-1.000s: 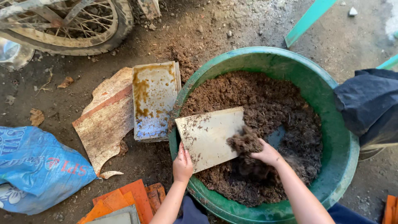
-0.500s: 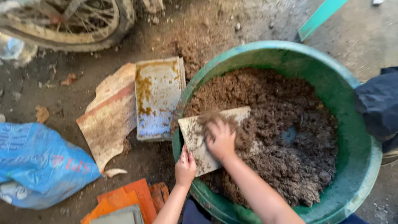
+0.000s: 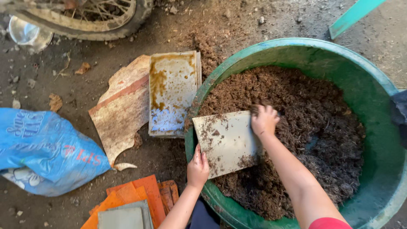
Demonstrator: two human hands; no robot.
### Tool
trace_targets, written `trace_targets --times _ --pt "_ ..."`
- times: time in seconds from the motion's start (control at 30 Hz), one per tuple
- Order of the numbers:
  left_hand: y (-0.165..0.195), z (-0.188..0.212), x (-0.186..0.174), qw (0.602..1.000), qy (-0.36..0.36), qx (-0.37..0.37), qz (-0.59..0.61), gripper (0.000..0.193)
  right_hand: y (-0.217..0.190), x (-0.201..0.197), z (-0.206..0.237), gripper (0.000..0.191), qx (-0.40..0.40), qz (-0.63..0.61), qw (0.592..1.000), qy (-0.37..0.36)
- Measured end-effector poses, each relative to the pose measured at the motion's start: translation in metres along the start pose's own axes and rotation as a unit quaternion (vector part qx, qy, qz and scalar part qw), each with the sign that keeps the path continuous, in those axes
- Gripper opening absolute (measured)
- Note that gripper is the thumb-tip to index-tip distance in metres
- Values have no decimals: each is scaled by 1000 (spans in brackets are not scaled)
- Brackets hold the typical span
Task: The person repeatedly scrapes a fibrous brown material from rectangular trays using their hands. They wipe the material into a large green tub and then place the cleaned trays onto a stack on the ground.
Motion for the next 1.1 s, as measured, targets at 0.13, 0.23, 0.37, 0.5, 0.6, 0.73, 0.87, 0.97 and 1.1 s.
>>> trace_targets --times 0.13,0.23,0.37,0.5,0.6,0.73,0.87,0.97,1.1 --pt "-2 -3 4 999 -12 -45 -23 46 -90 23 11 59 -127 -40 991 -26" --pt "1 -5 5 999 -10 -37 -27 46 -146 30 18 67 -222 -110 968 47" --pt "-7 -8 11 994 -44 -79 -57 48 -162 36 59 54 -351 -150 922 58" --pt "-3 -9 10 997 -27 -41 -67 46 -139 38 116 56 -449 -127 884 -22" --pt "-4 -10 12 994 -56 -60 -76 52 -144 34 113 52 -480 -121 869 -9" --pt "-1 -11 10 996 -36 -40 -70 50 -172 27 50 38 -425 -146 892 50" --pt "13 -6 -1 998 23 50 -24 49 -172 8 -2 35 -310 -149 936 79" --pt "-3 -9 12 992 -75 -72 -78 52 -162 -1 -10 34 -227 -143 956 121" --pt "-1 -10 11 993 -45 -49 -95 51 -171 14 24 25 -266 -153 947 97"
Point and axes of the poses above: each hand's wrist, its own z-axis away from the middle knuckle, its own x-axis out of the palm, y = z × x, the point moved 7 cm from there along -z, towards the middle knuckle, and after that the axes turned 14 degrees about -x, right-handed, at the moved point
